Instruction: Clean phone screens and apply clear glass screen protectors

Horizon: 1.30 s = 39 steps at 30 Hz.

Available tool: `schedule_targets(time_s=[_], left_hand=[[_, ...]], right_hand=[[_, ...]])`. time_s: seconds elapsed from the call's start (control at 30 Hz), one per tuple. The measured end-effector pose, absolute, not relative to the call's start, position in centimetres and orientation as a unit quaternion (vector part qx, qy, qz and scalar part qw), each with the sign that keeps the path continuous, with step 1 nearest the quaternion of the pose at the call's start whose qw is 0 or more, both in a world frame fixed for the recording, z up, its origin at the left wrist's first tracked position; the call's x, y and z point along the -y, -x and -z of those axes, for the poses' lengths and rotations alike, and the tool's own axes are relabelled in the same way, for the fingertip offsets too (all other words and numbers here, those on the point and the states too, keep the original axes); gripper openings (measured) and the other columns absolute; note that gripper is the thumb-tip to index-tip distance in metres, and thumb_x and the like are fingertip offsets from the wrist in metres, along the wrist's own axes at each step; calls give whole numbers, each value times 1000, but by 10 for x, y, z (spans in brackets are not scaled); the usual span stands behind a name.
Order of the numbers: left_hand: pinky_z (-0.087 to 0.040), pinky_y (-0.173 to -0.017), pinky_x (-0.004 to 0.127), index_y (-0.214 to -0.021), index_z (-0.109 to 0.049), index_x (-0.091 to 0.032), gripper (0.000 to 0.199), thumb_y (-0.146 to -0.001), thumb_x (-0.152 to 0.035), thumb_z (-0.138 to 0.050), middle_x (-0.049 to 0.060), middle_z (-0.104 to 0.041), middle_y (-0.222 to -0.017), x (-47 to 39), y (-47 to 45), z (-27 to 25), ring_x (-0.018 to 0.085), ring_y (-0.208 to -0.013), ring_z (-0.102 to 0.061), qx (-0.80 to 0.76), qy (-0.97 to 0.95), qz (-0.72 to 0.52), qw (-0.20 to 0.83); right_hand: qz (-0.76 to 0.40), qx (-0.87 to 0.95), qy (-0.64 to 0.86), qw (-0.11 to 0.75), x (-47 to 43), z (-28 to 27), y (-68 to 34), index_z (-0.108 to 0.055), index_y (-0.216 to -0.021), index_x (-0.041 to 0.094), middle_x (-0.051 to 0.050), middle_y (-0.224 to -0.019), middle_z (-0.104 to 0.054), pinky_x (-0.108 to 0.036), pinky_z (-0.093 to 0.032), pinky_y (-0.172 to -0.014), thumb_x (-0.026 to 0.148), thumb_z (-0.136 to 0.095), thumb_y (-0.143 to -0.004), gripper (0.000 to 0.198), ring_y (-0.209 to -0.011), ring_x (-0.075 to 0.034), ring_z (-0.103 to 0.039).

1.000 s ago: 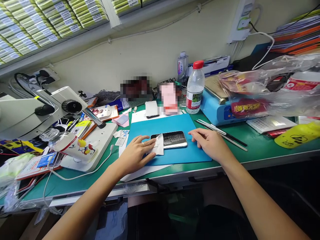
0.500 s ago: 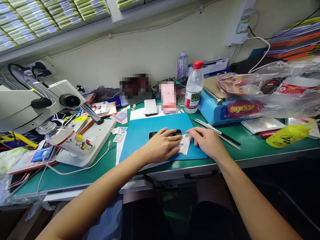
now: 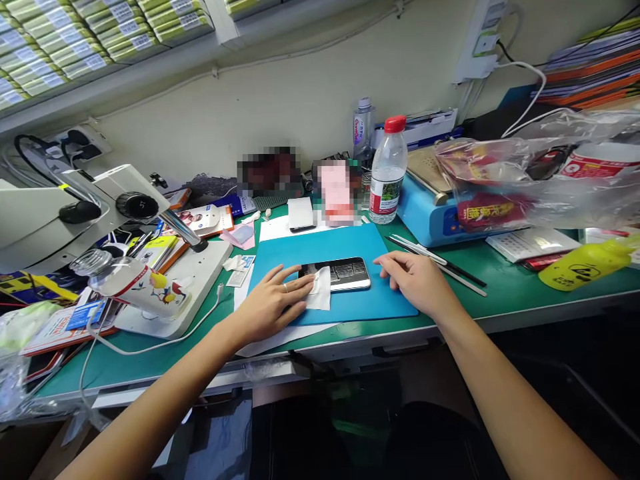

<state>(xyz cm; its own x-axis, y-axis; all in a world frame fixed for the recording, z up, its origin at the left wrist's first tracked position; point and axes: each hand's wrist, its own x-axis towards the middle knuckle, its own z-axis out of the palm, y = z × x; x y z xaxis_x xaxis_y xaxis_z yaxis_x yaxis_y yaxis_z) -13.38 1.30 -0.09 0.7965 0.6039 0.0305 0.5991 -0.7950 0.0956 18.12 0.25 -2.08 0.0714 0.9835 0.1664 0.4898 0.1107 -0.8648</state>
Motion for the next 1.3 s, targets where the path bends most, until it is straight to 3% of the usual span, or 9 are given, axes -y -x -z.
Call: schedule_targets(time_s=[0.33, 0.7, 1.07, 1.3], left_hand=[[-29, -122, 57, -143, -55, -17, 44, -107, -37, -43, 14, -55, -150, -10, 69, 4, 35, -148, -38, -266, -962, -59, -16], [-33, -121, 51, -140, -58, -17, 41, -100, -24, -47, 13, -61, -129, -6, 70, -2, 30, -133, -49, -252, -964, -65, -44], [-37, -117, 58, -140, -58, -19, 44, -98, -21, -46, 12, -62, -130, 10, 137, 5, 32, -132, -50, -341, -936, -76, -45], [-38, -117, 54, -136, -56, -11, 44, -106, -40, -44, 17, -58, -141, 7, 124, -3, 32, -132, -52, -363, -928, -78, -33]], right_hand=[[-280, 622, 601, 416, -3, 21, -181, -75, -82, 19, -3, -66, -70, -30, -43, -52, 44, -54, -91, 34, -50, -15, -58], [-299, 613, 595, 425, -2, 21, -183, -74, -83, 19, -4, -68, -71, -31, -44, -53, 46, -54, -91, 35, -51, -16, -59], [-294, 619, 600, 412, -1, 21, -184, -74, -78, 20, -2, -65, -69, -30, -43, -54, 46, -55, -91, 35, -52, -16, -58], [-289, 624, 601, 407, -3, 22, -184, -75, -78, 20, -4, -65, -70, -30, -42, -51, 47, -54, -92, 37, -51, -16, -57]])
